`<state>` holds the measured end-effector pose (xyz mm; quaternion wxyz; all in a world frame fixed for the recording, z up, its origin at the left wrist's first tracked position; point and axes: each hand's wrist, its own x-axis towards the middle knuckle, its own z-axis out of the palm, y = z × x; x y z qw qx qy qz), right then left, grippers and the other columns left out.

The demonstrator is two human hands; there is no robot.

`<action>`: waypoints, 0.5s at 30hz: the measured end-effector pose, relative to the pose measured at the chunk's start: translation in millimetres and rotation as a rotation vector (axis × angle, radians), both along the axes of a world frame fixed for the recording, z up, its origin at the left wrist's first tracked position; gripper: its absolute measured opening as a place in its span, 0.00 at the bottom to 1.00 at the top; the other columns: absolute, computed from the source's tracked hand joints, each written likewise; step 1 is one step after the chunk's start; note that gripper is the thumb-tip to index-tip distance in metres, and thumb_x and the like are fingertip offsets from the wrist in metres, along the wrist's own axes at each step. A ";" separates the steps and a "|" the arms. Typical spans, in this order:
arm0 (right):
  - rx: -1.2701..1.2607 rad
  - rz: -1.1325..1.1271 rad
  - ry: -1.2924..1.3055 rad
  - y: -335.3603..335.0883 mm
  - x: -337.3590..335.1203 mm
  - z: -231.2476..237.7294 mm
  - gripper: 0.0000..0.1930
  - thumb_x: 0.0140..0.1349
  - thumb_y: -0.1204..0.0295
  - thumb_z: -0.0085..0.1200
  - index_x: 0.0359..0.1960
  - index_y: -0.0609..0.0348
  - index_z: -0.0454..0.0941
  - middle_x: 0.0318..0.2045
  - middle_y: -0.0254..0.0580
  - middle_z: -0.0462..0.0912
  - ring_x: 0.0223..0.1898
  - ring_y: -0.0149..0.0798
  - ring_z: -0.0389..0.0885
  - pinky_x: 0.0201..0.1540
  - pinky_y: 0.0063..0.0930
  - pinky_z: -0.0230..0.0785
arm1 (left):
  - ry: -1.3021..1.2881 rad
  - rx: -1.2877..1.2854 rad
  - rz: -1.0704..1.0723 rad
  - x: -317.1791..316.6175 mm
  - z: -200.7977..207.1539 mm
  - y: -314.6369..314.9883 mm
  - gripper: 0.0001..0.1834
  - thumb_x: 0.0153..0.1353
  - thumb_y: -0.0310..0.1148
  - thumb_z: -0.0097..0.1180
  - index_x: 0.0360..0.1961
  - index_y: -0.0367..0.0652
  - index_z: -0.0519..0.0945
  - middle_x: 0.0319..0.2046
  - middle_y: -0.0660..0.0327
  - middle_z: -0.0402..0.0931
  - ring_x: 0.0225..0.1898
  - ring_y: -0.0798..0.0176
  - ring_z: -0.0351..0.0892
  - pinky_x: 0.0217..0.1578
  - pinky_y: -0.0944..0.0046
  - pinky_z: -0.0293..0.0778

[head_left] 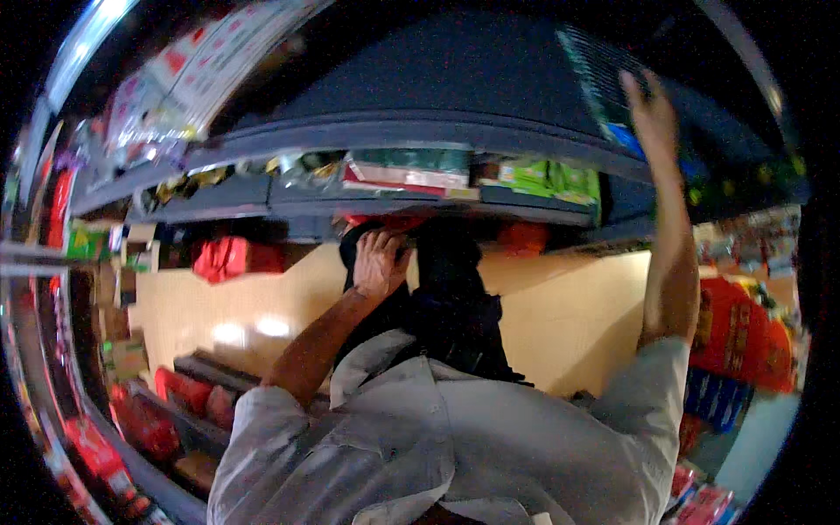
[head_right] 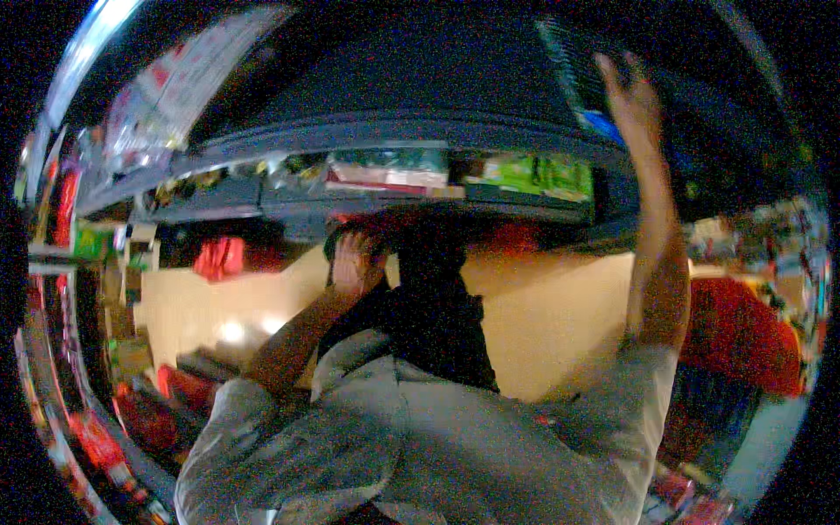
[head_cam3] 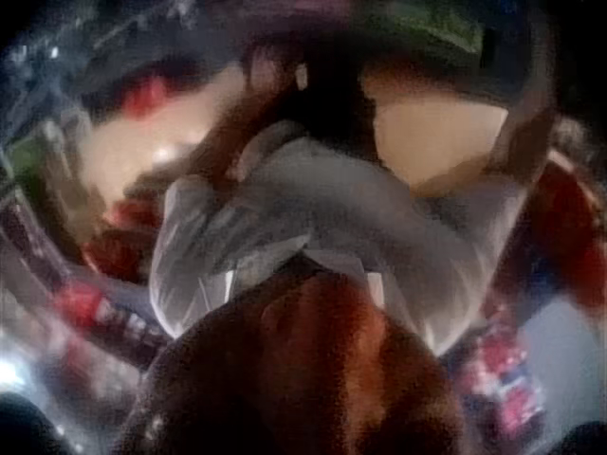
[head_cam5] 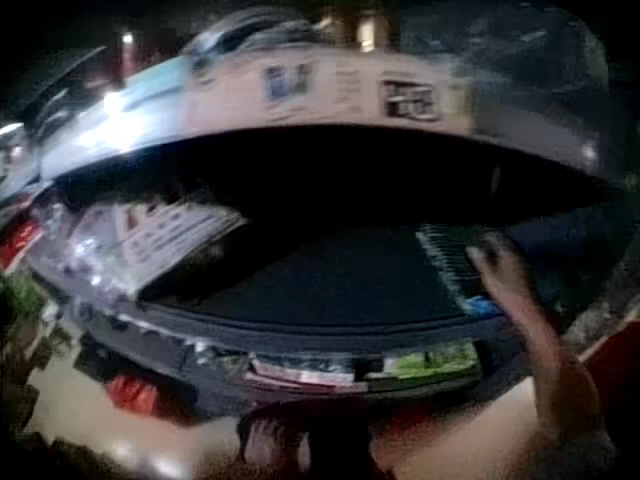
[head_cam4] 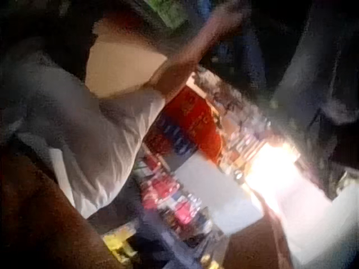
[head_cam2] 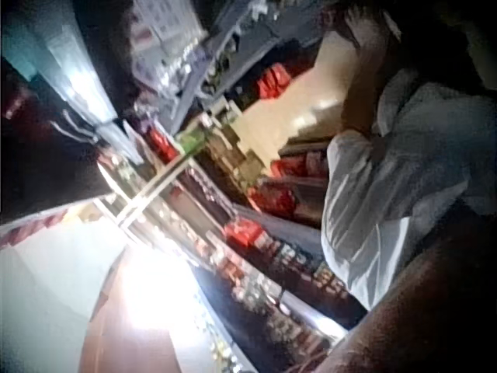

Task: The person takes various packaged items from a shelf and wipes them with a blue cloth before placing them back on the shelf.

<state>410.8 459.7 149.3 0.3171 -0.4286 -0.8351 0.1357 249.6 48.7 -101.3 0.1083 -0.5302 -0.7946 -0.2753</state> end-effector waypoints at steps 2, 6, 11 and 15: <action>0.116 0.118 0.238 -72.0 14.6 -12.4 0.19 0.64 0.56 0.50 0.44 0.60 0.77 0.40 0.46 0.81 0.42 0.37 0.78 0.47 0.29 0.68 | -0.255 0.010 0.046 -14.2 3.3 -3.7 0.18 0.53 0.34 0.60 0.45 0.41 0.74 0.41 0.50 0.71 0.44 0.44 0.70 0.44 0.49 0.66; -0.341 0.338 0.106 -197.4 54.4 -105.9 0.10 0.63 0.67 0.51 0.38 0.59 0.78 0.35 0.40 0.82 0.38 0.31 0.78 0.45 0.28 0.70 | -0.193 0.276 0.190 -68.0 4.0 25.3 0.21 0.55 0.33 0.59 0.47 0.36 0.71 0.40 0.45 0.70 0.43 0.40 0.69 0.43 0.48 0.67; -0.700 0.633 -0.041 -295.0 79.4 -170.2 0.25 0.55 0.59 0.60 0.52 0.58 0.73 0.51 0.54 0.74 0.54 0.55 0.71 0.60 0.40 0.60 | 0.037 0.084 0.301 -138.9 -16.5 69.6 0.31 0.56 0.46 0.57 0.55 0.35 0.68 0.47 0.43 0.70 0.51 0.39 0.67 0.52 0.49 0.64; -0.773 0.641 -0.122 -301.8 92.7 -170.5 0.25 0.55 0.60 0.61 0.52 0.59 0.73 0.50 0.54 0.75 0.54 0.53 0.72 0.57 0.40 0.62 | -0.271 -0.482 0.450 -151.8 -25.1 90.8 0.45 0.57 0.59 0.49 0.65 0.37 0.56 0.67 0.46 0.47 0.67 0.39 0.47 0.64 0.48 0.50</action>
